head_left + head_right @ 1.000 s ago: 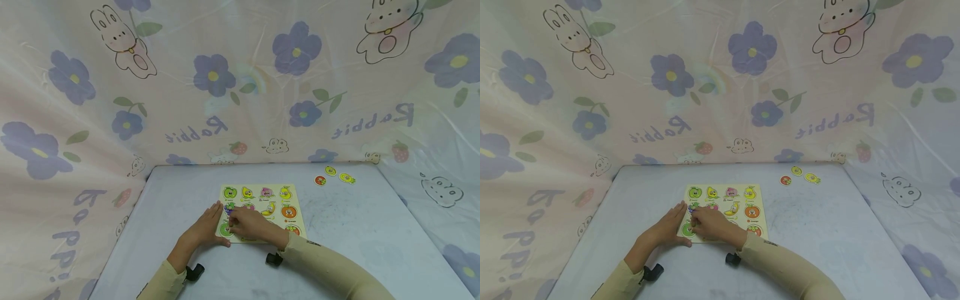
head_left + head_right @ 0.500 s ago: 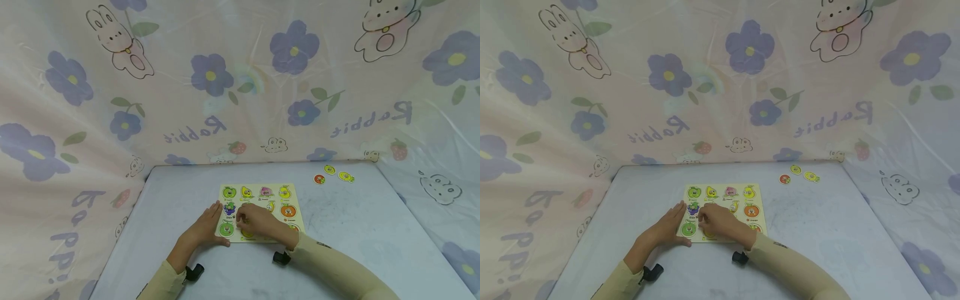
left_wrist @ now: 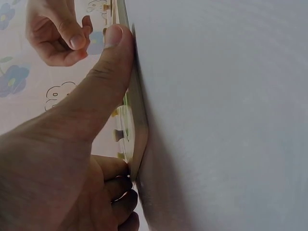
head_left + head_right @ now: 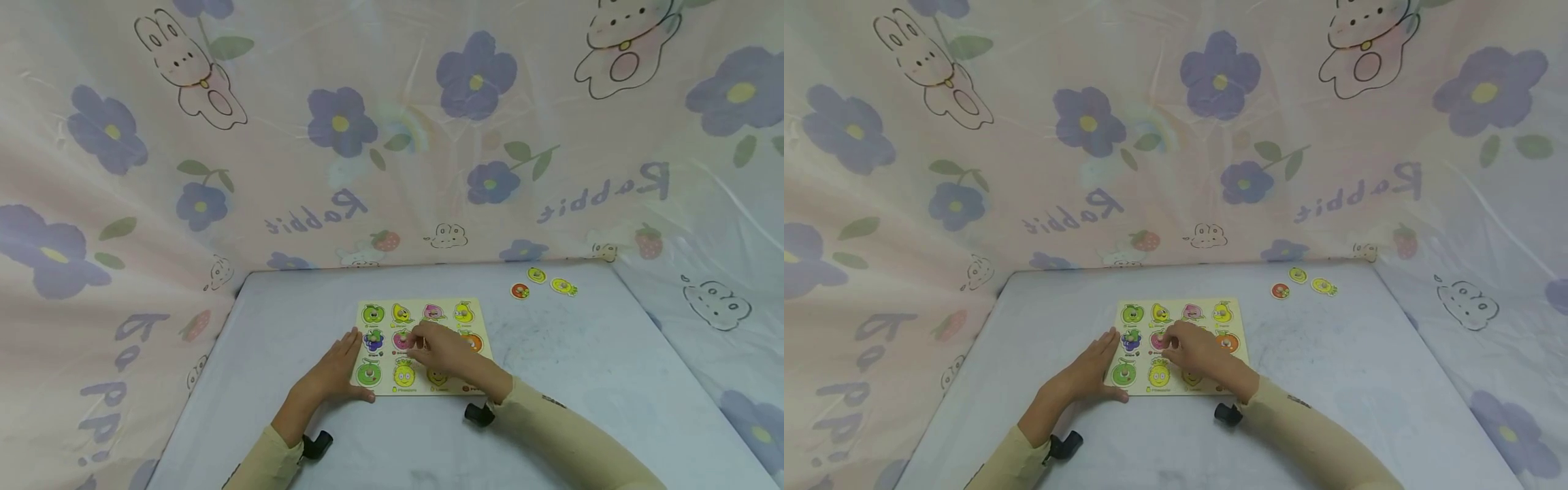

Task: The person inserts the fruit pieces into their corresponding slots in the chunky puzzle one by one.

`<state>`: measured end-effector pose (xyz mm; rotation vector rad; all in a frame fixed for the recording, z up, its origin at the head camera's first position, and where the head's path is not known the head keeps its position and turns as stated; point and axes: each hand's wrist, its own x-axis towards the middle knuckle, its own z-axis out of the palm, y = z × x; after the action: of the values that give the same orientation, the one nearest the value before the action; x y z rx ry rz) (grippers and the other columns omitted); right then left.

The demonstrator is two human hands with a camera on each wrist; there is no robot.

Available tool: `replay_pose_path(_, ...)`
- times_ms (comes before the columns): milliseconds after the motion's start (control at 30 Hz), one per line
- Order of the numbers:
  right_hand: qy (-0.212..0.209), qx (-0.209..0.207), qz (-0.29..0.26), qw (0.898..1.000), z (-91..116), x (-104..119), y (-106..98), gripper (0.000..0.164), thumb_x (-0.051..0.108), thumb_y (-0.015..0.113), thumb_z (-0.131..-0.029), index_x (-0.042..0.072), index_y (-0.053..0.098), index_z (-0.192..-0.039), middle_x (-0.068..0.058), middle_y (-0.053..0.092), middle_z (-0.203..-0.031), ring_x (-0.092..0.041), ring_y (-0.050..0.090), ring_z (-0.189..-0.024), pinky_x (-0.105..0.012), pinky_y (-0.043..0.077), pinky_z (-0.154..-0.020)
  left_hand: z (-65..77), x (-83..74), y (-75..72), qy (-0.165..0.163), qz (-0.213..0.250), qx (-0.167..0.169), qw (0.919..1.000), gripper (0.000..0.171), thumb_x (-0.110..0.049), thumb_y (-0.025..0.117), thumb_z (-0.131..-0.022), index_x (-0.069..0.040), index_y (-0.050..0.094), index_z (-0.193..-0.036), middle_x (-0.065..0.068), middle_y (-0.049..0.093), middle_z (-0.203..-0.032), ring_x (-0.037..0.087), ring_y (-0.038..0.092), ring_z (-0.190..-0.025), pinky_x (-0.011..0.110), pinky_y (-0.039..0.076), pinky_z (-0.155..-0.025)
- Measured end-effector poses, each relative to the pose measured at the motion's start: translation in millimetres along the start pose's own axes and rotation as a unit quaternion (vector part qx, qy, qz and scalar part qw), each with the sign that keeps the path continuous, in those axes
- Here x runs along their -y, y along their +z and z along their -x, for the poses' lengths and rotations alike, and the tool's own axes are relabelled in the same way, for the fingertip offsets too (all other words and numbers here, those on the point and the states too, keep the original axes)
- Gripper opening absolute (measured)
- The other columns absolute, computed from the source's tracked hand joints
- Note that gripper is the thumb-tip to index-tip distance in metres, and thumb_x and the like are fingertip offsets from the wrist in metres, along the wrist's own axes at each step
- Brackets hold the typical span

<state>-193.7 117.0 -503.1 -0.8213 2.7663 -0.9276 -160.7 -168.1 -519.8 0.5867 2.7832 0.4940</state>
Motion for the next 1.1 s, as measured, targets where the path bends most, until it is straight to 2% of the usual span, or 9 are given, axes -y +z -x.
replay_pose_path(200,0.006,-0.028,0.012,1.000,6,-21,-14,0.012,0.026,0.079,-0.100,0.022,0.069,-0.099,0.010,0.059,-0.089,-0.008,0.052,-0.078,-0.025,0.048,-0.066,-1.8,2.4,2.4,-0.004,-0.001,0.001,1.0000,0.137,-0.057,0.096,-0.073,0.008,0.021,-0.167,0.025,0.017,-0.177,0.037,0.017,-0.165,0.049,0.021,-0.134)
replay_pose_path(433,0.039,-0.054,-0.019,0.998,18,-44,-32,0.009,0.022,0.078,-0.101,0.017,0.071,-0.100,0.006,0.060,-0.089,-0.012,0.053,-0.076,-0.029,0.048,-0.063,-1.3,0.5,2.2,-0.009,0.003,0.005,0.9999,0.137,-0.057,0.096,-0.073,0.008,0.021,-0.167,0.025,0.017,-0.177,0.038,0.018,-0.165,0.049,0.021,-0.134)
replay_pose_path(567,0.046,-0.077,-0.006,0.996,23,-59,-42,0.010,0.021,0.079,-0.100,0.015,0.071,-0.101,0.005,0.060,-0.089,-0.013,0.052,-0.076,-0.029,0.047,-0.063,1.0,-1.9,0.4,-0.008,0.008,0.000,0.9999,0.136,-0.055,0.097,-0.073,0.008,0.022,-0.167,0.025,0.018,-0.176,0.039,0.019,-0.164,0.051,0.023,-0.133)
replay_pose_path(767,0.086,-0.113,0.006,0.990,31,-81,-58,0.011,0.018,0.080,-0.098,0.012,0.072,-0.102,0.001,0.061,-0.091,-0.015,0.052,-0.078,-0.029,0.045,-0.064,2.5,-3.5,-1.4,-0.007,0.002,-0.004,1.0000,0.136,-0.056,0.097,-0.073,0.008,0.023,-0.166,0.025,0.019,-0.176,0.038,0.020,-0.164,0.050,0.023,-0.133)
replay_pose_path(1100,0.122,-0.166,0.008,0.978,45,-121,-84,0.012,0.017,0.076,-0.101,0.006,0.073,-0.105,-0.005,0.065,-0.091,-0.018,0.054,-0.080,-0.031,0.045,-0.066,2.4,-3.3,-1.4,-0.010,0.004,-0.001,0.9999,0.136,-0.056,0.096,-0.073,0.007,0.021,-0.167,0.024,0.017,-0.177,0.037,0.018,-0.165,0.050,0.021,-0.134)
